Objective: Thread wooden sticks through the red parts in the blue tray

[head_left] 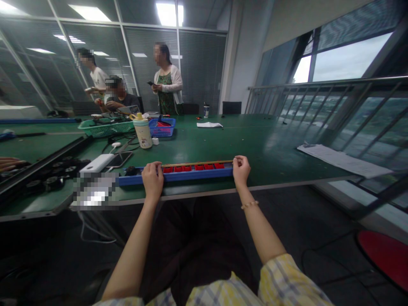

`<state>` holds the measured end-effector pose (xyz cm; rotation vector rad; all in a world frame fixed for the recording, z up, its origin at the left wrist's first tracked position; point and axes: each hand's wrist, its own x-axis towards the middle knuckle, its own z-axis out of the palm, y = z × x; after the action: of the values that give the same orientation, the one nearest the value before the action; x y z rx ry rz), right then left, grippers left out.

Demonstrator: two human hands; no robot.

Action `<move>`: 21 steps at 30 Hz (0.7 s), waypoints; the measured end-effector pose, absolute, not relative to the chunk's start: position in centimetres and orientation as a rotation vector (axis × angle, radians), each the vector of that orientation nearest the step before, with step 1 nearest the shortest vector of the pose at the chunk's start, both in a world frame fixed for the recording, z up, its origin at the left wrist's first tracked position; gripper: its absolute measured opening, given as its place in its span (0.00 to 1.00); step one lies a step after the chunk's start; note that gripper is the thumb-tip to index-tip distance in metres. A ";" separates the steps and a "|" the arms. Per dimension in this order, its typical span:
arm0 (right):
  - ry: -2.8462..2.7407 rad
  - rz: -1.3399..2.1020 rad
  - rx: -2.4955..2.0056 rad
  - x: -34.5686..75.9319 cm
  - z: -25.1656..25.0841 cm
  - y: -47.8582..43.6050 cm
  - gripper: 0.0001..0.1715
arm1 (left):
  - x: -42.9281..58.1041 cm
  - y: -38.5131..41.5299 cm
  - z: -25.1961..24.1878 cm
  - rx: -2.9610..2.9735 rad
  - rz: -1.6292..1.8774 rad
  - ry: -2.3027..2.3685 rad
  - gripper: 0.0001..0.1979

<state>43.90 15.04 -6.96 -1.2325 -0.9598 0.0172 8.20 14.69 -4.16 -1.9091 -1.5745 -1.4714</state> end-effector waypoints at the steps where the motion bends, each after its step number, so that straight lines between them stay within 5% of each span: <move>1: -0.959 0.015 -1.248 43.9 -7.0 15.1 0.15 | 8.2 14.6 -4.1 -1.917 -1.470 -1.568 0.14; 21: -1.040 -0.045 -1.256 43.7 -6.6 14.7 0.24 | 8.3 14.9 -4.4 -1.967 -1.430 -1.541 0.16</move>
<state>43.69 14.65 -6.56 -1.2559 -1.0396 -0.0446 8.33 14.86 -4.36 -1.9671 -1.5413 -1.4296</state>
